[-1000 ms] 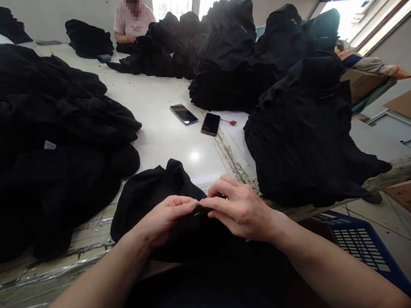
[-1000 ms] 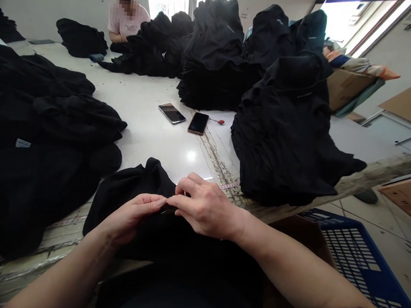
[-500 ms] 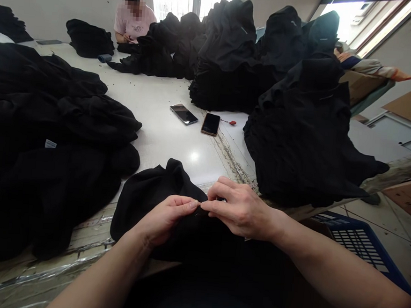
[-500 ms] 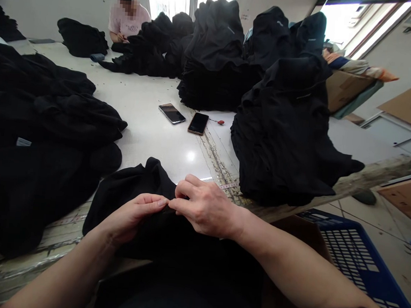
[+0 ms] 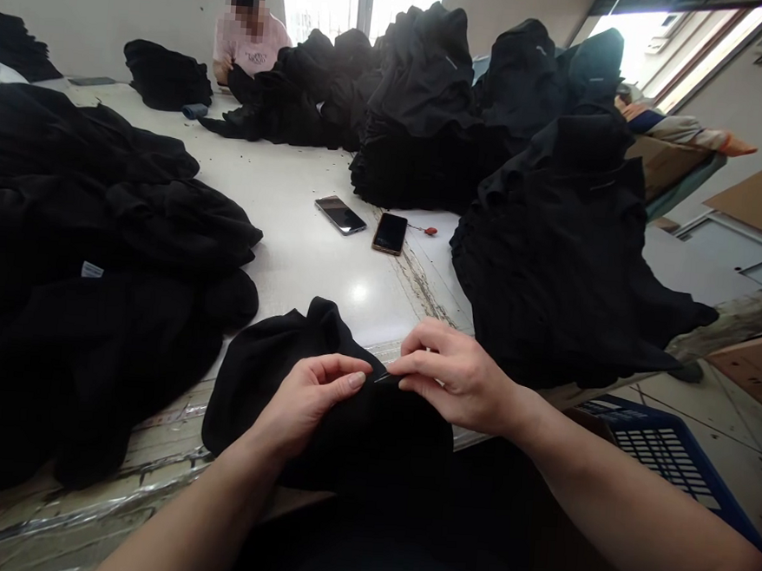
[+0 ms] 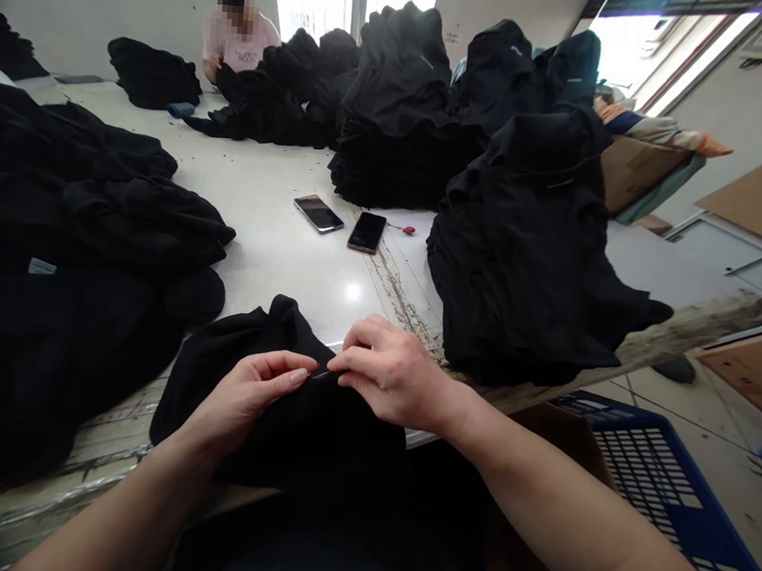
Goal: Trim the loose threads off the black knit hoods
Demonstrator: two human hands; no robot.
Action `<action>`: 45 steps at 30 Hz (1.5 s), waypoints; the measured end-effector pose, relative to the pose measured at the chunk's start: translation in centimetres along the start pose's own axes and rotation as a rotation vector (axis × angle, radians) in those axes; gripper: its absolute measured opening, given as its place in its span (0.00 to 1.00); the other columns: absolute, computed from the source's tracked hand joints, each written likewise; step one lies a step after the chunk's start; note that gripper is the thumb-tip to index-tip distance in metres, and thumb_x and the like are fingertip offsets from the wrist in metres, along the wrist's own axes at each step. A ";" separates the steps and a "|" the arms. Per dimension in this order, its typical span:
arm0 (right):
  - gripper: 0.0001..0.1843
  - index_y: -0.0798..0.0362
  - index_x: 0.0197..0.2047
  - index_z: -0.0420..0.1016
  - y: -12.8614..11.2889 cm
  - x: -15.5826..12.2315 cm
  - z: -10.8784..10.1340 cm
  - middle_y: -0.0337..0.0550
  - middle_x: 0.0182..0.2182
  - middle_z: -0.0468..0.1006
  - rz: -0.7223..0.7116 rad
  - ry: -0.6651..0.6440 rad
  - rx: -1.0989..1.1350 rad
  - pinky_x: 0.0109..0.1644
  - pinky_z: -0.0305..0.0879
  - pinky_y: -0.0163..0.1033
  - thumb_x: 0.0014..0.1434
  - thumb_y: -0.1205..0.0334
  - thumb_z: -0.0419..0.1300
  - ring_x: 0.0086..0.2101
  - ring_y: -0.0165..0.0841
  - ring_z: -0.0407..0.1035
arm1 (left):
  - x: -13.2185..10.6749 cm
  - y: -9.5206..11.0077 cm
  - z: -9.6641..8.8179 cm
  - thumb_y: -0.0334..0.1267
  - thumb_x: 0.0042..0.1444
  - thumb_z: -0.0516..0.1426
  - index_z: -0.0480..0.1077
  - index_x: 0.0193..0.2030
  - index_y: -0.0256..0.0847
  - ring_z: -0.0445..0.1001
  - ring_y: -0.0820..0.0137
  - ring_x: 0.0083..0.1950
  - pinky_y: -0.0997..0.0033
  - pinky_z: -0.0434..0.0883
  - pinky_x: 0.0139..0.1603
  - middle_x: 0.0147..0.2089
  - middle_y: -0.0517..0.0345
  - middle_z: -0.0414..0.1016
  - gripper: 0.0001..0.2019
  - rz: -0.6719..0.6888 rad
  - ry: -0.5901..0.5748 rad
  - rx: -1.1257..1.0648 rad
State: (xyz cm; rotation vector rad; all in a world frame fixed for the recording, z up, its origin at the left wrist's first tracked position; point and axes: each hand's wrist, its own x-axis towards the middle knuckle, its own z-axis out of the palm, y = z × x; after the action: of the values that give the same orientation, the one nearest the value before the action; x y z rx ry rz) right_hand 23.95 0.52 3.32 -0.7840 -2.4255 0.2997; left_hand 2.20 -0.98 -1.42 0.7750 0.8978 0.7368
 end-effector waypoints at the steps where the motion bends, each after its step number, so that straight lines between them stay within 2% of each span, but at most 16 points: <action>1: 0.08 0.54 0.40 0.76 -0.2 0.0 0.1 0.45 0.33 0.71 -0.008 -0.028 -0.008 0.35 0.67 0.38 0.57 0.71 0.58 0.34 0.33 0.64 | 0.0 0.0 0.0 0.41 0.47 0.66 0.76 0.41 0.36 0.72 0.73 0.31 0.76 0.67 0.33 0.33 0.54 0.78 0.16 0.011 0.002 0.003; 11: 0.07 0.54 0.40 0.74 -1.5 0.6 0.8 0.45 0.35 0.70 -0.080 -0.144 -0.186 0.31 0.61 0.34 0.57 0.68 0.59 0.36 0.33 0.62 | 0.0 0.0 0.0 0.42 0.47 0.66 0.76 0.41 0.35 0.73 0.69 0.34 0.74 0.68 0.34 0.35 0.51 0.78 0.16 0.043 -0.016 0.029; 28: 0.07 0.56 0.35 0.76 -1.5 0.6 0.9 0.45 0.33 0.72 -0.155 -0.102 -0.211 0.27 0.56 0.33 0.59 0.70 0.56 0.33 0.31 0.61 | 0.1 -0.4 0.0 0.41 0.46 0.67 0.76 0.41 0.34 0.73 0.70 0.34 0.74 0.68 0.35 0.35 0.51 0.78 0.17 -0.017 -0.019 -0.018; 33: 0.07 0.56 0.35 0.76 -1.1 0.5 1.4 0.46 0.33 0.72 -0.137 -0.086 -0.157 0.28 0.58 0.33 0.59 0.70 0.56 0.33 0.32 0.61 | 0.3 -0.5 -0.1 0.40 0.45 0.67 0.76 0.41 0.34 0.74 0.70 0.33 0.74 0.68 0.34 0.34 0.50 0.78 0.17 -0.041 -0.016 -0.058; 37: 0.07 0.55 0.35 0.76 -0.6 0.7 1.6 0.45 0.31 0.72 -0.094 -0.031 0.006 0.30 0.62 0.34 0.58 0.71 0.57 0.32 0.31 0.63 | 0.5 -0.4 0.0 0.38 0.45 0.67 0.76 0.40 0.33 0.73 0.73 0.30 0.76 0.68 0.33 0.32 0.52 0.78 0.15 -0.061 -0.013 -0.109; 40: 0.07 0.54 0.40 0.75 -0.4 0.7 0.8 0.44 0.34 0.71 0.187 0.169 0.311 0.34 0.66 0.36 0.59 0.69 0.57 0.34 0.31 0.67 | 0.6 -0.4 0.1 0.37 0.45 0.67 0.76 0.39 0.33 0.73 0.74 0.28 0.78 0.68 0.30 0.30 0.54 0.77 0.15 -0.076 0.021 -0.129; 42: 0.11 0.53 0.47 0.71 -0.4 0.3 0.3 0.45 0.37 0.72 0.387 0.281 0.561 0.32 0.67 0.35 0.60 0.63 0.58 0.35 0.31 0.68 | 0.6 -0.5 0.1 0.37 0.45 0.67 0.76 0.39 0.34 0.72 0.75 0.27 0.78 0.68 0.30 0.29 0.54 0.77 0.15 -0.085 0.053 -0.122; 43: 0.14 0.52 0.49 0.70 -0.3 0.1 0.2 0.45 0.38 0.72 0.427 0.238 0.668 0.31 0.67 0.34 0.59 0.60 0.59 0.34 0.31 0.68 | 0.6 -0.5 0.1 0.38 0.45 0.67 0.76 0.40 0.34 0.73 0.74 0.28 0.77 0.68 0.30 0.30 0.54 0.77 0.15 -0.084 0.059 -0.116; 45: 0.19 0.52 0.50 0.70 0.2 -0.2 0.3 0.45 0.39 0.74 0.390 0.008 0.798 0.29 0.68 0.35 0.56 0.53 0.61 0.33 0.33 0.69 | 0.8 -0.8 0.1 0.38 0.45 0.67 0.76 0.39 0.33 0.74 0.72 0.31 0.77 0.70 0.33 0.33 0.52 0.78 0.15 -0.063 0.055 -0.096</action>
State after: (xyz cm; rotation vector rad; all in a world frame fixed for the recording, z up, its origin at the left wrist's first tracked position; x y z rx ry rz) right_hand 24.01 0.58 2.91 -0.8451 -1.8605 1.3019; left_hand 2.79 -0.74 -2.34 0.6419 0.9254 0.7430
